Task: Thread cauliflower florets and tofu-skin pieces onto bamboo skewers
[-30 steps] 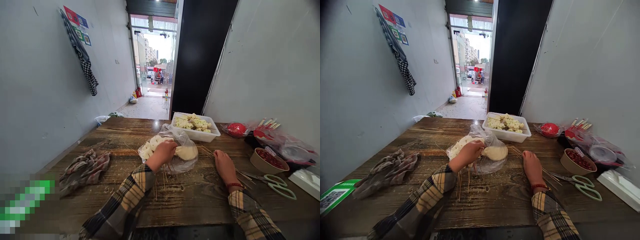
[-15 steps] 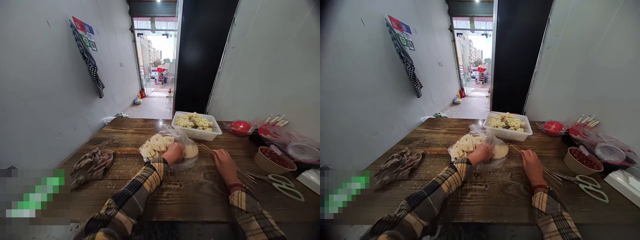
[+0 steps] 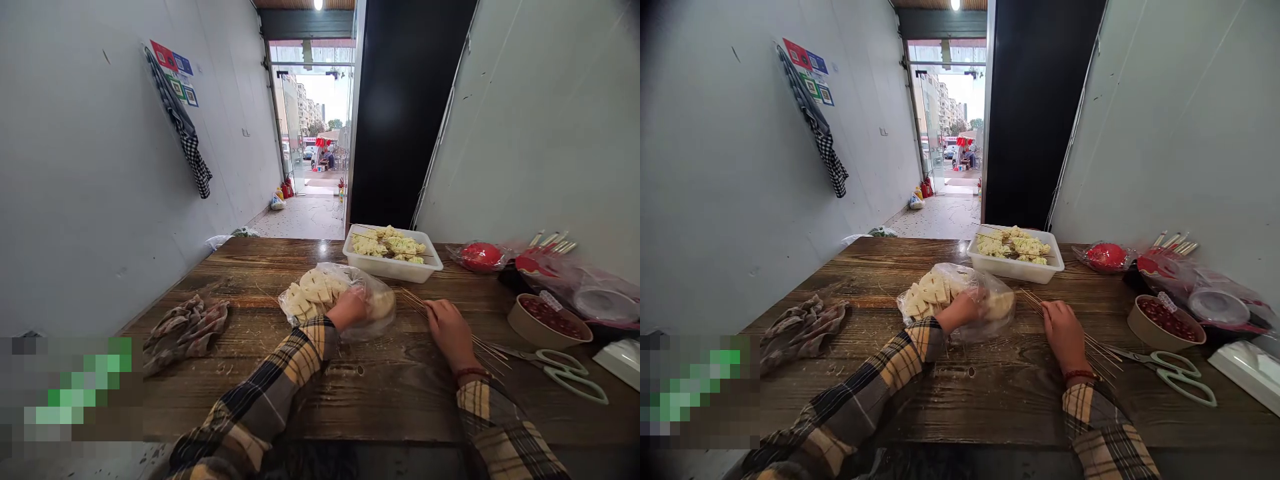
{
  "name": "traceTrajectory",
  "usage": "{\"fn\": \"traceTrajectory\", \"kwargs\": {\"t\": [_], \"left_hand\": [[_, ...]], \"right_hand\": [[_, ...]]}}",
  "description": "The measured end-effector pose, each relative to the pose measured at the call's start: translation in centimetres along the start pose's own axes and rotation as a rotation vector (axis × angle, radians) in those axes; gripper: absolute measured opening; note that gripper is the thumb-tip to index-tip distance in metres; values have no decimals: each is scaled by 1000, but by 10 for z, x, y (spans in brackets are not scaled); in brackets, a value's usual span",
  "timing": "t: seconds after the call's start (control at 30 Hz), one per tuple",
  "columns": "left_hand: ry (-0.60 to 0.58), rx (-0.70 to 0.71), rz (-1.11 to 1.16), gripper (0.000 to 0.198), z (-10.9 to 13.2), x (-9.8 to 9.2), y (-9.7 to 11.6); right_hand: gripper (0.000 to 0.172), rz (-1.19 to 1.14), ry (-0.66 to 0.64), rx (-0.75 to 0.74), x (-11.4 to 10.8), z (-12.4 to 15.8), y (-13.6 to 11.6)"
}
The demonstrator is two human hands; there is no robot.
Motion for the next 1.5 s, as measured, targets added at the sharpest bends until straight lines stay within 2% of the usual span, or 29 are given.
{"fn": "traceTrajectory", "kwargs": {"t": [0.1,0.27,0.37,0.47,0.6,0.67,0.77,0.97,1.1,1.27,1.43,1.5], "left_hand": [[-28,-19,-140,21,11,-13,0],[19,-34,-123,22,41,-47,-3],[108,-20,67,18,61,-68,-9],[172,-6,506,17,77,-79,-22],[198,-3,1118,32,89,-78,-32],[182,-1,1285,37,91,-76,-33],[117,21,1423,38,92,-72,-31],[50,110,1495,36,95,-63,-28],[82,160,1392,37,99,-59,-23],[148,206,1131,28,101,-56,-20],[123,172,1350,33,99,-48,-26],[146,181,1366,33,99,-49,-25]], "right_hand": [[28,-13,12,-9,0,1,1],[29,-24,65,-10,-2,4,3],[29,-19,103,10,-6,5,3],[30,-33,157,38,-14,7,0],[30,-96,238,72,-30,8,-18],[30,-144,255,67,-39,7,-35],[28,-250,226,40,-52,2,-71],[28,-538,-27,6,-59,-19,-146],[36,-624,-139,40,-53,-30,-178],[45,-685,-195,127,-41,-36,-188],[49,-705,-145,226,-32,-35,-177],[51,-739,-151,248,-31,-35,-174]]}}
Point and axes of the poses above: each hand's wrist, its own z-axis away from the middle knuckle, its own x-axis out of the palm, y = z × x, the point moved 4 cm from there along -z, towards the middle knuckle, and after that the axes turned 8 degrees about -y, right-handed, at the moved point
